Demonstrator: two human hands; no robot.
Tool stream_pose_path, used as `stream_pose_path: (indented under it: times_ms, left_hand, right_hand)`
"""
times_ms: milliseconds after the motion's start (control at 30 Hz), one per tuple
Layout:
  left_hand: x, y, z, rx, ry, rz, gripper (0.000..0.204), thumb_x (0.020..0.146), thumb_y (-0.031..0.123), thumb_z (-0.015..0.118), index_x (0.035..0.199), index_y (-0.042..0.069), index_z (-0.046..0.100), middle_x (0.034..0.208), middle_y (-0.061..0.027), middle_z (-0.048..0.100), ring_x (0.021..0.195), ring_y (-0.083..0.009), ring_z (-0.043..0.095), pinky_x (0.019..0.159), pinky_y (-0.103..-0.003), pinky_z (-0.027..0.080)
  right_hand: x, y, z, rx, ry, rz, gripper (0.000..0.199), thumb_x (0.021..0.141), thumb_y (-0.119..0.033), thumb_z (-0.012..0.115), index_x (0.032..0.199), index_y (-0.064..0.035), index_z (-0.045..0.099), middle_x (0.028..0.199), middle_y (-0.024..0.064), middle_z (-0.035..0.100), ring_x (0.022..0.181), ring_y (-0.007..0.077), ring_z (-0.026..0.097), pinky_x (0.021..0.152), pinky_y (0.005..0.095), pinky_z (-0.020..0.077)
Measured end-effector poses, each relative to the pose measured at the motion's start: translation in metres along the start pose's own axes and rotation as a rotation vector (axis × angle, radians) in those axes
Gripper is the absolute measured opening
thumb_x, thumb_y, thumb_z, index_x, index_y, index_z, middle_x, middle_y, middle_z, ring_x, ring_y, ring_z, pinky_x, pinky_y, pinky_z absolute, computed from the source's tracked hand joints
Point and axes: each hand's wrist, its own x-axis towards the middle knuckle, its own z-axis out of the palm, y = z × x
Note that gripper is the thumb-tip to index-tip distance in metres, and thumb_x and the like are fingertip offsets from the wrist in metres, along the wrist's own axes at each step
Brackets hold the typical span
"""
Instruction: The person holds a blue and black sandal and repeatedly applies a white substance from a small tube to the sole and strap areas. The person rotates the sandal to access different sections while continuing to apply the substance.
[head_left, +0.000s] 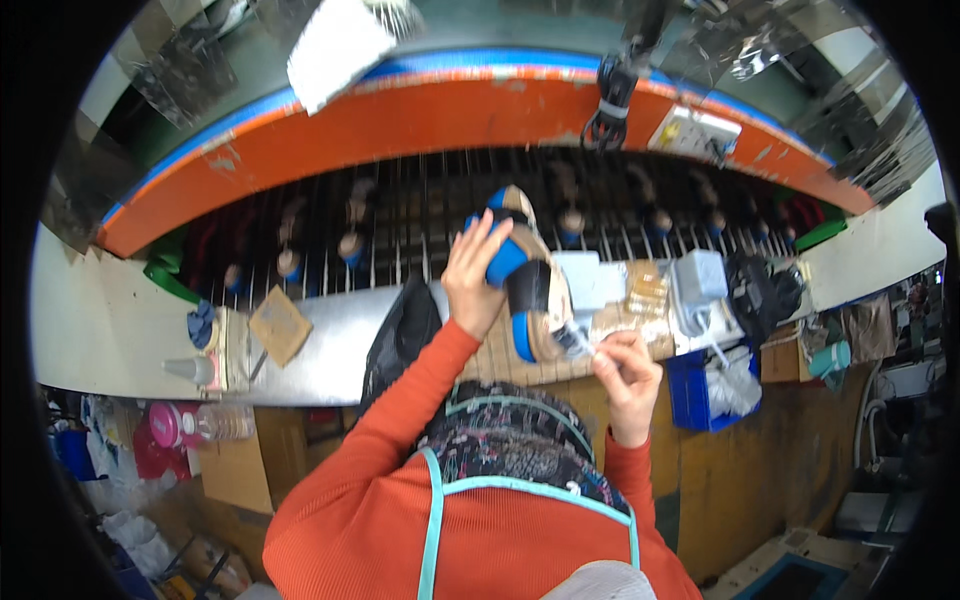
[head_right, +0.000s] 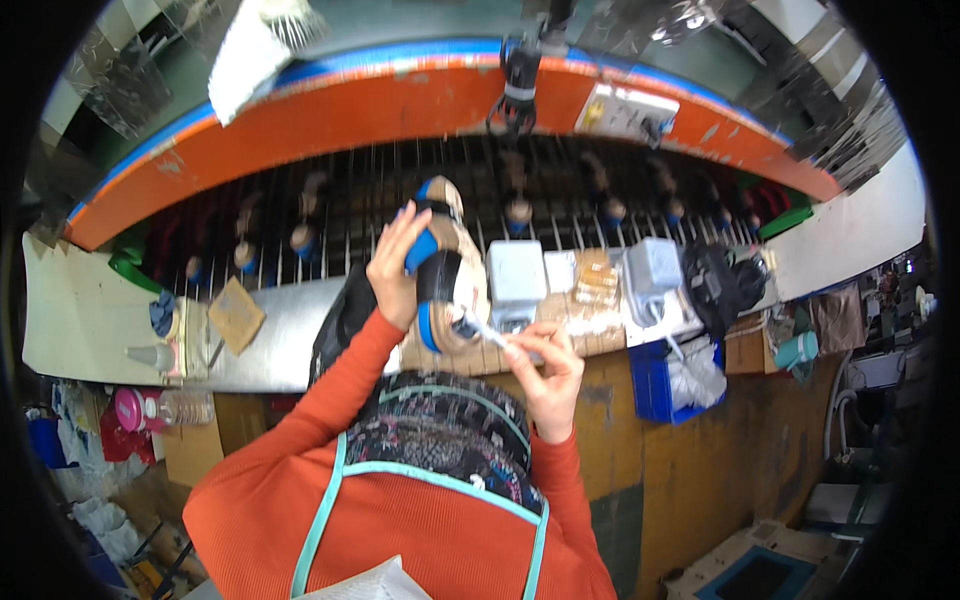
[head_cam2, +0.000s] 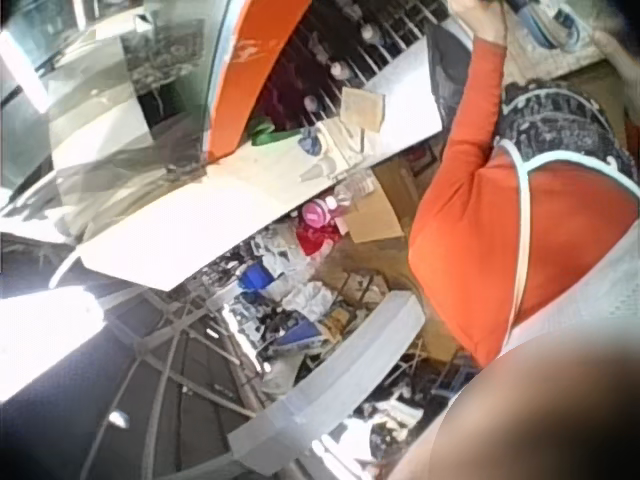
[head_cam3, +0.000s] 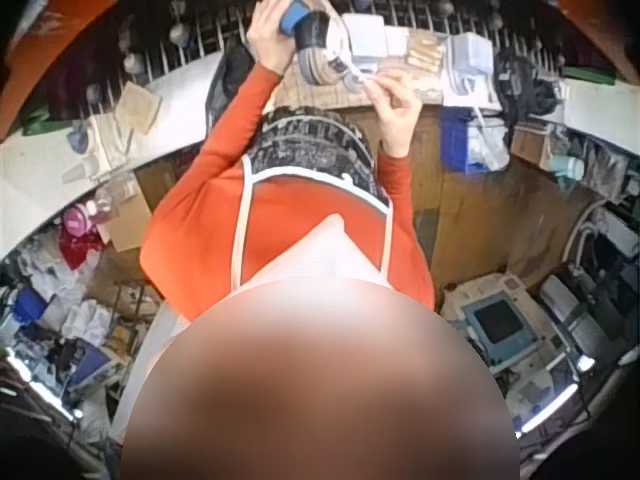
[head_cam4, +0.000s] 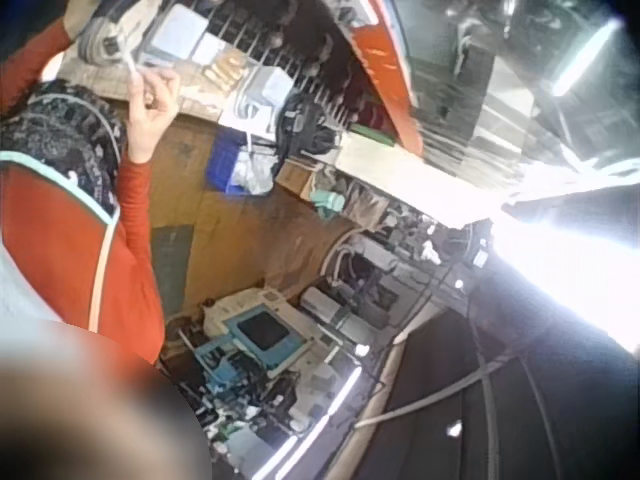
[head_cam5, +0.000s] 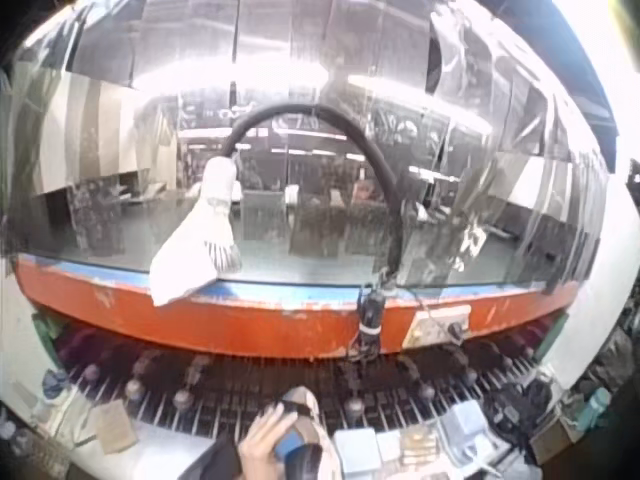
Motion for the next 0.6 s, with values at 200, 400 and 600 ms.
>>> stream_pose_path:
  times_ms: [200,400,600]
  left_hand:
    - [-0.007,-0.005,-0.001,0.069,-0.024,-0.017,0.062,0.062,0.003,0.079,0.121,0.017,0.065,0.132,-0.0147,0.057,0.121,-0.0358,0.055,0.104,-0.047,0.041]
    - [-0.012,-0.01,0.001,0.161,-0.059,0.027,0.068,0.06,0.005,0.082,0.124,0.022,0.064,0.133,-0.013,0.057,0.122,-0.0351,0.054,0.104,-0.047,0.041]
    - [-0.013,-0.012,0.0,0.208,-0.066,0.049,0.067,0.062,0.005,0.08,0.124,0.024,0.064,0.135,-0.0117,0.056,0.124,-0.0341,0.053,0.105,-0.048,0.039]
  right_hand:
    - [-0.014,0.001,0.005,-0.095,0.069,-0.052,0.015,0.08,-0.002,0.073,0.094,0.0026,0.072,0.091,0.0071,0.058,0.086,0.015,0.056,0.077,0.0252,0.0454]
    - [-0.015,0.006,0.007,-0.17,0.112,-0.049,0.014,0.08,-0.001,0.073,0.094,0.001,0.073,0.088,0.0063,0.058,0.081,0.0136,0.056,0.071,0.0243,0.0467]
    - [-0.011,0.007,0.01,-0.252,0.148,-0.078,0.014,0.08,-0.004,0.074,0.093,-0.0008,0.073,0.087,0.0043,0.057,0.074,0.0112,0.053,0.065,0.0241,0.0435]
